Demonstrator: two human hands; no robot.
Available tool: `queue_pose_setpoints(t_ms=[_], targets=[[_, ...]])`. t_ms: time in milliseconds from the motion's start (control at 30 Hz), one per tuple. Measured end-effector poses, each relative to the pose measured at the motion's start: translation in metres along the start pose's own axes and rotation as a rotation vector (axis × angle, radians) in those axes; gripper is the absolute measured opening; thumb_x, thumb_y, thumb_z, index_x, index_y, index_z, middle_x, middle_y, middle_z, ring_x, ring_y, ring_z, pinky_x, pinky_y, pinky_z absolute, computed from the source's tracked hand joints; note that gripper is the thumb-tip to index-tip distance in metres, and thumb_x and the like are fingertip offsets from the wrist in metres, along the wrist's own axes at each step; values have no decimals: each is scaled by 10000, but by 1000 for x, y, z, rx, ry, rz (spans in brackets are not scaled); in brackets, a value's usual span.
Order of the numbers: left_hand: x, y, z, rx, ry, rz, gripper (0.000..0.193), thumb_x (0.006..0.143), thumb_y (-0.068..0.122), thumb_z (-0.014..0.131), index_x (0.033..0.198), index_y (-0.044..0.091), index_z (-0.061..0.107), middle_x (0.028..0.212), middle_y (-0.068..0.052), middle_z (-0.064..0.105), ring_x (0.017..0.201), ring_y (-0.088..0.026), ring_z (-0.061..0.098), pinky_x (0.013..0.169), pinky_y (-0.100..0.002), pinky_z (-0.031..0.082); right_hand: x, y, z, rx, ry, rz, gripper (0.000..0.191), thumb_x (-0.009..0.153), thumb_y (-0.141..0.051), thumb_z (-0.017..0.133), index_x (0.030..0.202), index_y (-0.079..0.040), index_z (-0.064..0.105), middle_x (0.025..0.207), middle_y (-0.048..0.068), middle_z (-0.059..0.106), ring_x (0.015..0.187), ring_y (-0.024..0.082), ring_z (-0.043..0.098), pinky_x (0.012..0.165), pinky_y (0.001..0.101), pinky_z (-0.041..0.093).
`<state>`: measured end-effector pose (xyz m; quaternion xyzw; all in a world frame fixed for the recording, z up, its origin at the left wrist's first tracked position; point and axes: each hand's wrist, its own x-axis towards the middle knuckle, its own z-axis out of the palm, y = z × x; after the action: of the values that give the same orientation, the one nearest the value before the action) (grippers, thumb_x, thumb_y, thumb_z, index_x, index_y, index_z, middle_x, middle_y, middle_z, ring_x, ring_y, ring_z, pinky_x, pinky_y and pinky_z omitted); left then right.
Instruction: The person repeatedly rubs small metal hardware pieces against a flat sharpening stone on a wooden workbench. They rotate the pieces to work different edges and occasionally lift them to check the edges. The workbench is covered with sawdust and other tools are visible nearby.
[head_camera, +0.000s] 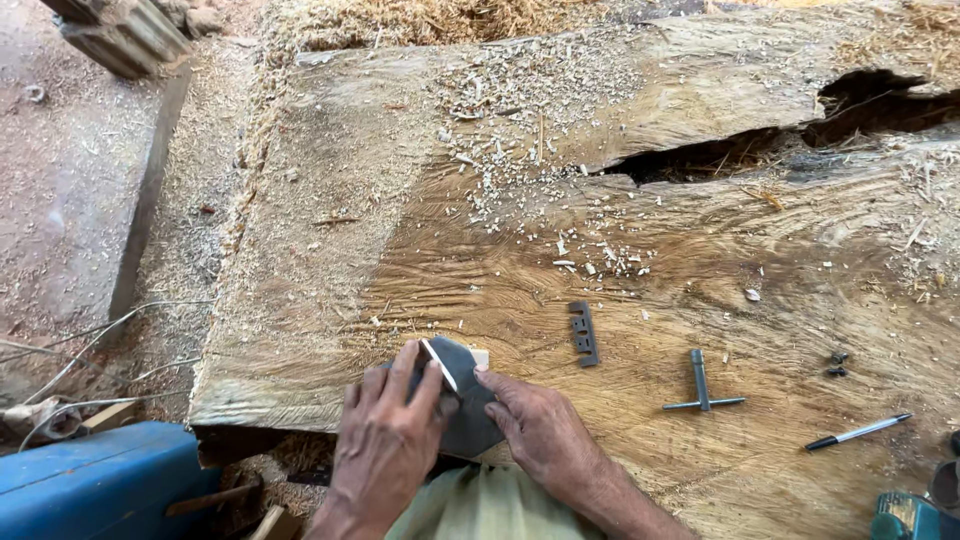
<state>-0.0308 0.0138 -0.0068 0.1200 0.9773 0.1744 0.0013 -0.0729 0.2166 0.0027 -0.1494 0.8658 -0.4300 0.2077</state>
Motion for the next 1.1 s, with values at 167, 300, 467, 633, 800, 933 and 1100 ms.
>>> queue_pose_setpoints(t_ms=[167,300,467,633,800,933,1100], targets=[[-1,0,9,175,70,170,403,912,193,622,1280,28,614,1366,-303,576,1046,-337,643,898,-482,525,0,1,1,20,18,-54,412,920,-85,672,1323,-10,623,1201,198,726,1066,325,732,927,383,583],[-3,4,4,54,23,-88,458,908,270,654,1270,-9,636,1352,-291,585,1008,-361,631,839,-505,510,1,4,3,-18,-11,23,406,919,-114,691,1318,-56,641,1137,187,746,1019,335,736,876,394,596],[0,9,-4,73,71,137,376,868,187,625,1190,-3,662,1309,-330,578,994,-348,625,895,-516,505,2,6,4,28,15,-51,395,923,-96,684,1310,-49,627,1136,183,749,976,316,761,850,386,614],[0,4,-2,56,63,75,390,884,178,626,1201,-42,688,1355,-312,568,1011,-370,612,885,-501,504,2,6,5,40,0,34,401,914,-109,687,1311,-78,641,1104,174,756,925,300,776,809,374,630],[-2,-1,1,45,45,144,406,894,214,624,1222,-24,656,1340,-274,576,1053,-343,626,927,-516,499,2,9,7,5,49,-78,389,915,-103,702,1298,-55,652,1128,189,754,958,326,763,819,391,618],[-1,-4,2,119,-16,148,430,923,223,620,1271,-29,641,1366,-288,567,1053,-359,636,911,-496,506,1,10,8,27,9,51,393,910,-119,695,1300,-87,656,1111,167,763,951,303,772,826,376,622],[1,-6,1,73,34,134,412,932,255,633,1253,-1,651,1362,-276,573,1023,-366,649,878,-498,519,1,7,6,6,21,3,388,923,-104,684,1305,-46,646,1145,179,747,999,315,755,855,387,609]])
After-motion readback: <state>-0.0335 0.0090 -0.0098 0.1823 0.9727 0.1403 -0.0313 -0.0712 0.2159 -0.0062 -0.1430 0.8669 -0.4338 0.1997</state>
